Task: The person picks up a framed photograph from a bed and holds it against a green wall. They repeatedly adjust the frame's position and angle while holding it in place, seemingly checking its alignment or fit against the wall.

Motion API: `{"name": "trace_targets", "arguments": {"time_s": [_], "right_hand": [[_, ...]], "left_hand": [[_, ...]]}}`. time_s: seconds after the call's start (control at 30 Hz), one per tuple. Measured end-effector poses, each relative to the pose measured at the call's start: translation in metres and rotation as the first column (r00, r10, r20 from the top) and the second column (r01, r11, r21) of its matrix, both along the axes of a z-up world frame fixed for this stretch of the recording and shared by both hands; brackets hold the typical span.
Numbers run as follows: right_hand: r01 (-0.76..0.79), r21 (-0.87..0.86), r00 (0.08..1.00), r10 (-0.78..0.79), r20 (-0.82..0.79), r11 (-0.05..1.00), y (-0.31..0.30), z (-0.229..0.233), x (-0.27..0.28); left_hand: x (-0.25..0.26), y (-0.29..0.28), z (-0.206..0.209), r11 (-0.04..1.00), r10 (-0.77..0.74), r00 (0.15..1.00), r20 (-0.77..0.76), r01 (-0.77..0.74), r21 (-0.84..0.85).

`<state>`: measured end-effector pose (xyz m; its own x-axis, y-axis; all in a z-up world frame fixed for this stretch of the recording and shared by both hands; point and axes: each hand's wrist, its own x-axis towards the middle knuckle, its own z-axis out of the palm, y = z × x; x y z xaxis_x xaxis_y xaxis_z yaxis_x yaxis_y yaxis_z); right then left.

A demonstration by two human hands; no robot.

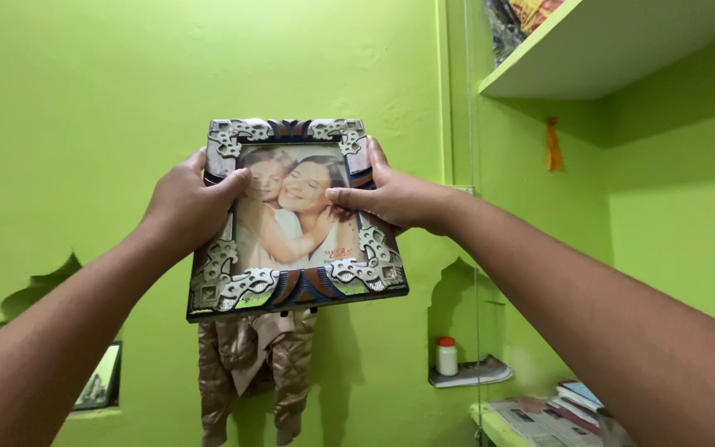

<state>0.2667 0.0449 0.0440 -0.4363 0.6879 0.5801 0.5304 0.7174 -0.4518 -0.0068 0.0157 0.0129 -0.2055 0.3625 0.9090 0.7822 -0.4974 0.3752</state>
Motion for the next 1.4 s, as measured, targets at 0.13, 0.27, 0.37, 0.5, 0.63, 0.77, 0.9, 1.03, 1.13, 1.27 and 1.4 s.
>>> {"name": "trace_targets", "arguments": {"time_s": [0.13, 0.27, 0.37, 0.5, 0.63, 0.77, 0.9, 1.03, 1.13, 1.27, 1.4], "right_hand": [[-0.010, 0.013, 1.000, 0.009, 0.001, 1.000, -0.005, 0.002, 0.005], [-0.002, 0.005, 1.000, 0.002, -0.024, 1.000, -0.012, 0.001, 0.011], [-0.003, 0.019, 0.999, 0.004, -0.042, 1.000, -0.016, -0.003, 0.016], [-0.005, 0.043, 0.998, 0.008, -0.060, 0.999, -0.022, -0.009, 0.028], [0.004, 0.017, 0.998, -0.003, -0.062, 1.000, -0.023, -0.009, 0.044], [-0.032, 0.117, 0.999, 0.037, -0.035, 0.993, -0.018, -0.011, 0.058], [-0.003, 0.050, 0.999, 0.006, -0.049, 0.999, -0.019, -0.010, 0.063], [-0.006, 0.043, 0.999, 0.009, -0.052, 0.999, -0.022, -0.009, 0.064], [-0.011, -0.025, 0.997, 0.009, -0.077, 1.000, -0.022, -0.007, 0.063], [-0.003, 0.022, 0.998, 0.004, -0.056, 1.000, -0.012, -0.004, 0.061], [0.005, 0.081, 0.999, -0.002, -0.044, 0.997, -0.001, -0.003, 0.053]], "left_hand": [[0.003, -0.003, 0.004, 1.000, -0.002, 0.999, -0.035, 0.002, 0.015], [0.008, -0.009, 0.007, 1.000, 0.019, 1.000, -0.019, -0.019, -0.007], [0.014, -0.011, 0.008, 1.000, 0.023, 0.999, -0.031, -0.024, -0.020], [0.027, -0.018, 0.006, 0.999, 0.016, 0.999, -0.047, -0.017, -0.029], [0.042, -0.024, 0.003, 0.997, -0.004, 1.000, -0.021, 0.003, -0.071], [0.052, -0.026, 0.001, 1.000, -0.005, 0.999, -0.052, 0.004, -0.024], [0.056, -0.025, 0.003, 0.999, 0.041, 0.994, -0.103, -0.039, 0.019], [0.054, -0.019, 0.006, 0.999, 0.047, 0.995, -0.085, -0.048, -0.006], [0.054, -0.013, 0.007, 0.998, 0.039, 0.994, -0.104, -0.034, 0.051], [0.053, -0.010, 0.011, 0.998, 0.064, 0.996, -0.067, -0.065, -0.008], [0.050, -0.008, 0.015, 0.999, 0.043, 0.994, -0.098, -0.043, 0.000]]}}
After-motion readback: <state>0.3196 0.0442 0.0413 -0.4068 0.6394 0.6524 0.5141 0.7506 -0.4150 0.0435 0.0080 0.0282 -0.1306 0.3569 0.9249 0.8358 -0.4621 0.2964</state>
